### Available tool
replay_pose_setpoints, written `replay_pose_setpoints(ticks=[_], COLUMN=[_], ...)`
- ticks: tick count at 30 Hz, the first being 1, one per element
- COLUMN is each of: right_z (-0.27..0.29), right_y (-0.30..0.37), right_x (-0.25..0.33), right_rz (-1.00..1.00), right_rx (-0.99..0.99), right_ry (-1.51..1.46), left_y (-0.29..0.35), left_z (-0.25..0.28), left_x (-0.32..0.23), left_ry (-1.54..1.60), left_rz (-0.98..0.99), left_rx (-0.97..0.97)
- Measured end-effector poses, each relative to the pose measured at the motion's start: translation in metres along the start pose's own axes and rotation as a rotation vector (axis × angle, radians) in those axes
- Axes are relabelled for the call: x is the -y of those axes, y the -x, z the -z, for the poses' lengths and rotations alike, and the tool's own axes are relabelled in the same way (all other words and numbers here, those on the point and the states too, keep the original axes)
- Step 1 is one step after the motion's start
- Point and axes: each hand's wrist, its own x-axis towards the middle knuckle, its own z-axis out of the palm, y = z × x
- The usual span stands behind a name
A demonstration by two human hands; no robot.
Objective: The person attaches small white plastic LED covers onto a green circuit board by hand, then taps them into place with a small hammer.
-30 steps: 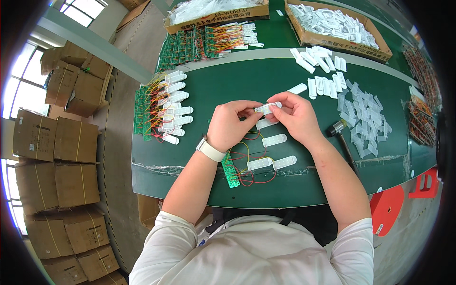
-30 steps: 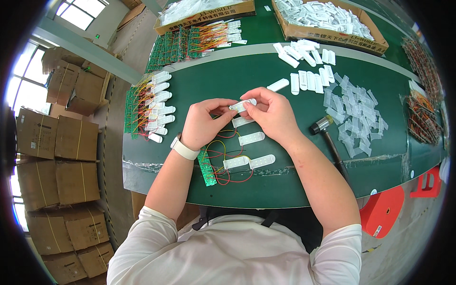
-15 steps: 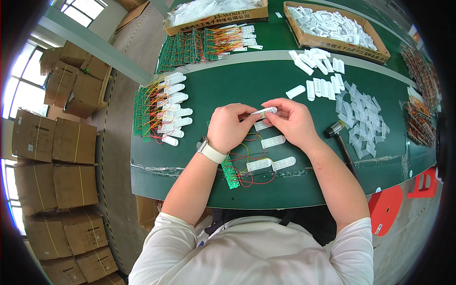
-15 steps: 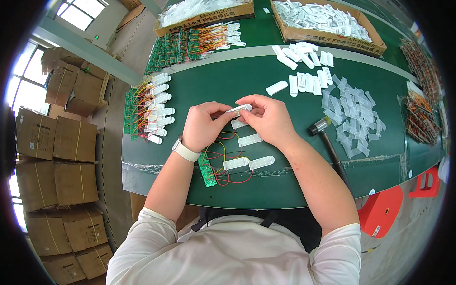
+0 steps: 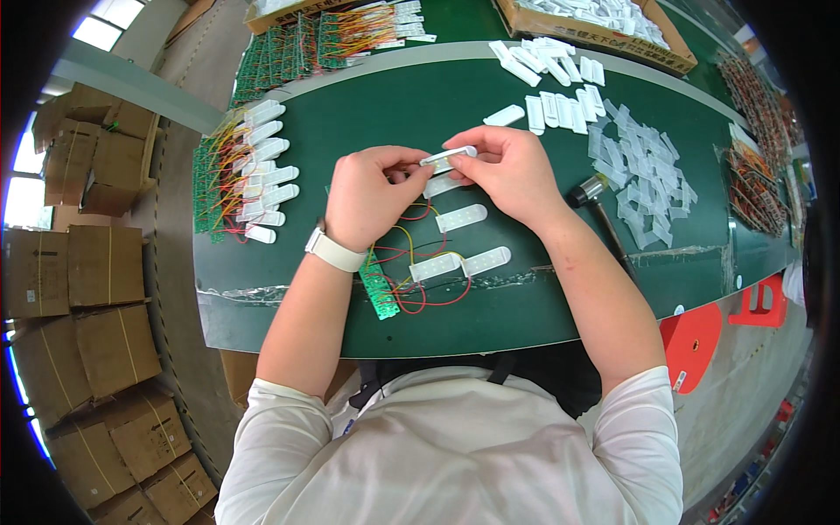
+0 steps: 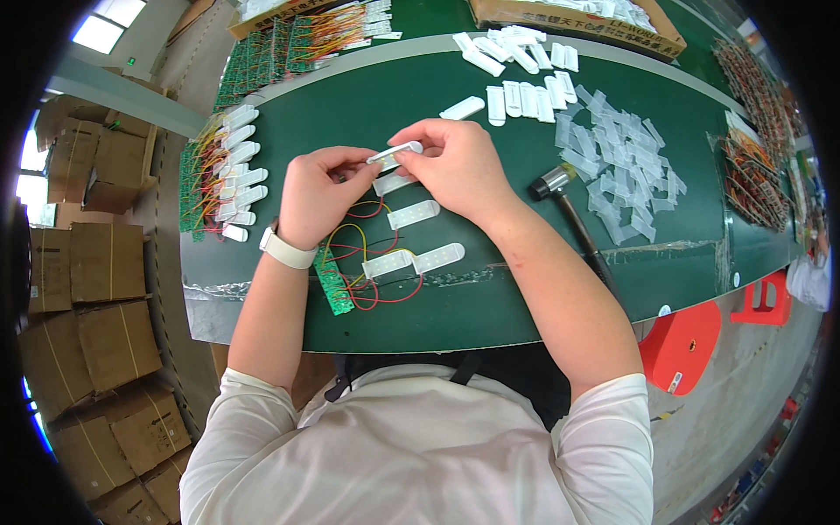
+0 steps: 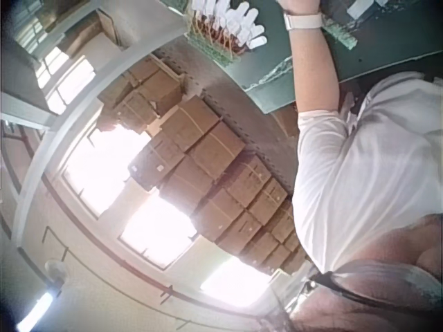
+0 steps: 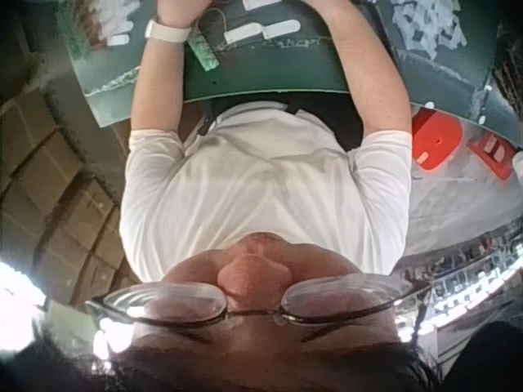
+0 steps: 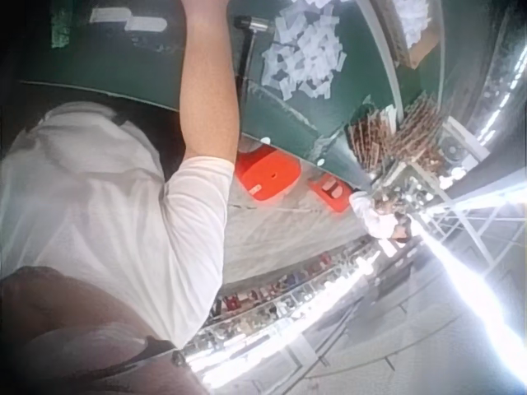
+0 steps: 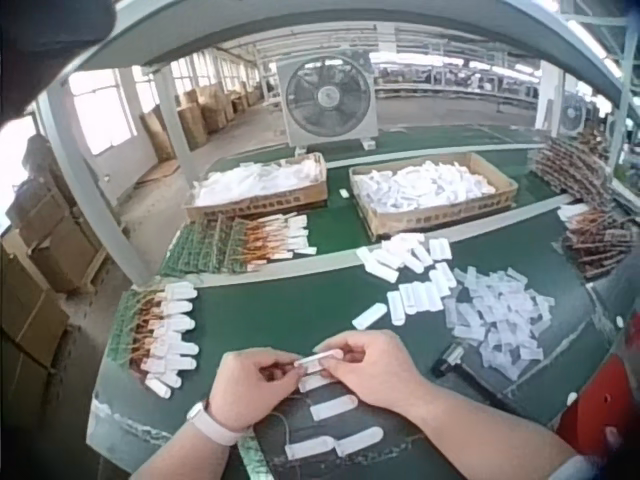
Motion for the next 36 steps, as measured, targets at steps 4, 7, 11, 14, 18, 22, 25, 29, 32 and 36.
replay_pose_setpoints(ticks=[4,7,11,14,18,22,25,29,32,36], right_z=[0.002,0.002,0.002,0.004,0.001,-0.010,-0.009,-0.008,-0.007,-0.009], right_y=[0.003,0.005,0.006,0.005,0.005,0.007,0.004,-0.006,-0.010,-0.013], right_x=[0.006,0.012,0.014,0.014,0.001,-0.003,0.000,-0.007,-0.010,-0.020], right_rz=[-0.048,-0.102,-0.109,-0.119,-0.043,0.259,0.150,0.096,0.075,0.359], right_rx=[0.018,0.014,0.005,0.016,-0.020,-0.090,-0.105,-0.142,-0.138,-0.263], right_ry=[0.022,0.093,0.091,0.018,0.011,0.276,0.396,0.495,0.664,0.813], left_y=[0.000,0.002,0.003,0.002,0.002,0.000,-0.001,-0.002,-0.007,-0.004], left_z=[-0.001,-0.004,-0.005,-0.003,-0.002,-0.002,-0.005,-0.007,-0.002,-0.002], left_x=[-0.001,-0.005,-0.003,-0.005,-0.007,0.000,-0.001,0.004,0.012,0.005], left_ry=[0.009,0.019,-0.004,0.019,0.075,0.072,0.067,-0.209,-0.508,-0.534], left_rz=[0.005,0.057,0.003,-0.011,0.028,0.035,0.049,-0.211,-0.475,-0.404], left_rx=[0.012,0.035,-0.003,-0.016,0.004,0.003,0.002,-0.130,-0.242,-0.217])
